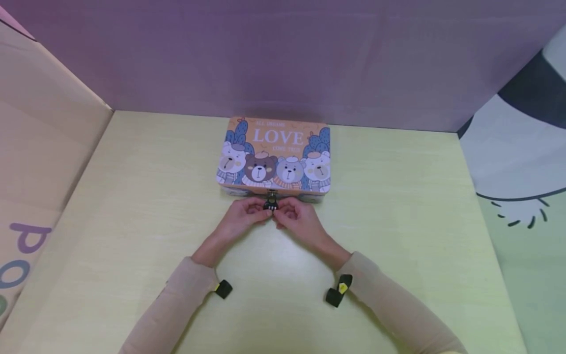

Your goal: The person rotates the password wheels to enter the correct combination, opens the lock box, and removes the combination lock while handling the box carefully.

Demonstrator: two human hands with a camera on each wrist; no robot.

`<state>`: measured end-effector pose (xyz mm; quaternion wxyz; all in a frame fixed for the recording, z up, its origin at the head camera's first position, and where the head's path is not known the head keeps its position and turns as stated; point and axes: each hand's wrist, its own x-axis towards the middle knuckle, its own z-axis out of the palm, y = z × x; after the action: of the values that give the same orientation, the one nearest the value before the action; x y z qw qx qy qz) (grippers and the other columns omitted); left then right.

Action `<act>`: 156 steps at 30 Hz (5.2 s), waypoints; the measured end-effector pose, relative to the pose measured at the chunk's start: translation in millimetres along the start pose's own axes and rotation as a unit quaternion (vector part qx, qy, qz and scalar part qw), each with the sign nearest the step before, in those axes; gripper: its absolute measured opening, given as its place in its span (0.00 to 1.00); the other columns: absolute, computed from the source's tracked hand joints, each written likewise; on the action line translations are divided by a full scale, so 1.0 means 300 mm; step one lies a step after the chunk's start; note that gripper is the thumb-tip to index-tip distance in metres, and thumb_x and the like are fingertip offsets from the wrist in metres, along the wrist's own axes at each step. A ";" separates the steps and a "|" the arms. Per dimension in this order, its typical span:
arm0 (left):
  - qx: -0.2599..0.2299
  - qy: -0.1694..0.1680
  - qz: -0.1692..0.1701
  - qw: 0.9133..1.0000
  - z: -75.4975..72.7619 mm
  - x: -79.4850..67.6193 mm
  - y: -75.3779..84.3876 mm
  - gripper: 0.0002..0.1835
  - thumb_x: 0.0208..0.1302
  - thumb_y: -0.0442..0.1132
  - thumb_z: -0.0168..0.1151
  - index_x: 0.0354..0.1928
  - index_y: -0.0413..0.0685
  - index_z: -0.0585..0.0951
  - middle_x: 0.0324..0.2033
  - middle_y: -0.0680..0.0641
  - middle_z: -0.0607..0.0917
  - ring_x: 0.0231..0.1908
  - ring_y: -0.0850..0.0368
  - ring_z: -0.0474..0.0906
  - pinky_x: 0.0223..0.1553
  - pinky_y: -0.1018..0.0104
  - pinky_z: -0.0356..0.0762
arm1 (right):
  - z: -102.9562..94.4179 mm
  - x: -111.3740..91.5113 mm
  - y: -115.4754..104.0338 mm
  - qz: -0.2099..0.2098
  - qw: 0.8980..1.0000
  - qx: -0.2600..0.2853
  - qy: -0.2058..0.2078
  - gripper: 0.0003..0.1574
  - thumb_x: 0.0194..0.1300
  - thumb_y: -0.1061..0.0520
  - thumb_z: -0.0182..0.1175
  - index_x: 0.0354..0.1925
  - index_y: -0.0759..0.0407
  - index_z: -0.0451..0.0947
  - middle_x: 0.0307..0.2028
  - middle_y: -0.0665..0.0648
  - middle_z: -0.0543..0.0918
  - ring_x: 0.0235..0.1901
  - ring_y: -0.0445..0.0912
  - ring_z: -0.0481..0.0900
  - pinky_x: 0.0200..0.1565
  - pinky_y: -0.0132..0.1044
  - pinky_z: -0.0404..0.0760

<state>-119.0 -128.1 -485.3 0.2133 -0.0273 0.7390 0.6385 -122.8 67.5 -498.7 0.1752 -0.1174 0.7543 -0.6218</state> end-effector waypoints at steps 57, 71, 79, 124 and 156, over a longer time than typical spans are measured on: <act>-0.025 -0.006 -0.012 1.000 -0.002 -0.008 0.017 0.16 0.63 0.34 0.65 0.50 0.31 0.77 0.39 0.41 0.85 0.34 0.58 0.82 0.41 0.67 0.84 | 0.000 0.000 0.002 -0.002 0.999 0.045 0.002 0.11 0.73 0.59 0.53 0.43 0.66 0.77 0.31 0.62 0.84 0.28 0.51 0.83 0.34 0.42 0.87; -0.019 -0.006 0.002 1.000 -0.002 -0.006 0.007 0.15 0.64 0.33 0.64 0.50 0.31 0.78 0.39 0.39 0.86 0.33 0.59 0.82 0.40 0.68 0.84 | 0.001 0.000 0.001 -0.005 0.999 0.047 -0.001 0.11 0.72 0.60 0.55 0.45 0.69 0.76 0.33 0.65 0.84 0.28 0.51 0.84 0.35 0.41 0.87; -0.010 -0.014 0.003 1.000 -0.004 -0.001 0.002 0.16 0.64 0.33 0.64 0.51 0.30 0.78 0.42 0.38 0.86 0.34 0.59 0.82 0.41 0.68 0.84 | 0.000 -0.009 -0.046 0.010 0.999 0.050 -0.008 0.11 0.72 0.64 0.54 0.45 0.74 0.74 0.35 0.71 0.83 0.32 0.63 0.83 0.37 0.46 0.87; -0.051 -0.020 0.000 0.998 -0.008 -0.003 0.005 0.15 0.65 0.29 0.61 0.51 0.27 0.75 0.44 0.34 0.84 0.36 0.58 0.84 0.44 0.67 0.84 | 0.020 0.010 -0.015 0.020 1.000 0.011 0.020 0.11 0.66 0.61 0.62 0.45 0.67 0.77 0.33 0.61 0.85 0.28 0.52 0.83 0.33 0.40 0.86; -0.045 -0.021 0.004 0.999 -0.012 -0.002 -0.002 0.16 0.64 0.29 0.62 0.51 0.26 0.75 0.43 0.34 0.84 0.35 0.58 0.83 0.43 0.67 0.84 | -0.005 0.000 -0.013 0.022 0.999 0.043 0.003 0.13 0.70 0.61 0.59 0.48 0.70 0.75 0.37 0.66 0.84 0.32 0.54 0.84 0.37 0.42 0.87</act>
<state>-119.3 -131.8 -485.3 0.2248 -0.0207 0.7049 0.6725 -123.4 68.2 -494.8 0.1915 -0.0906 0.7298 -0.6500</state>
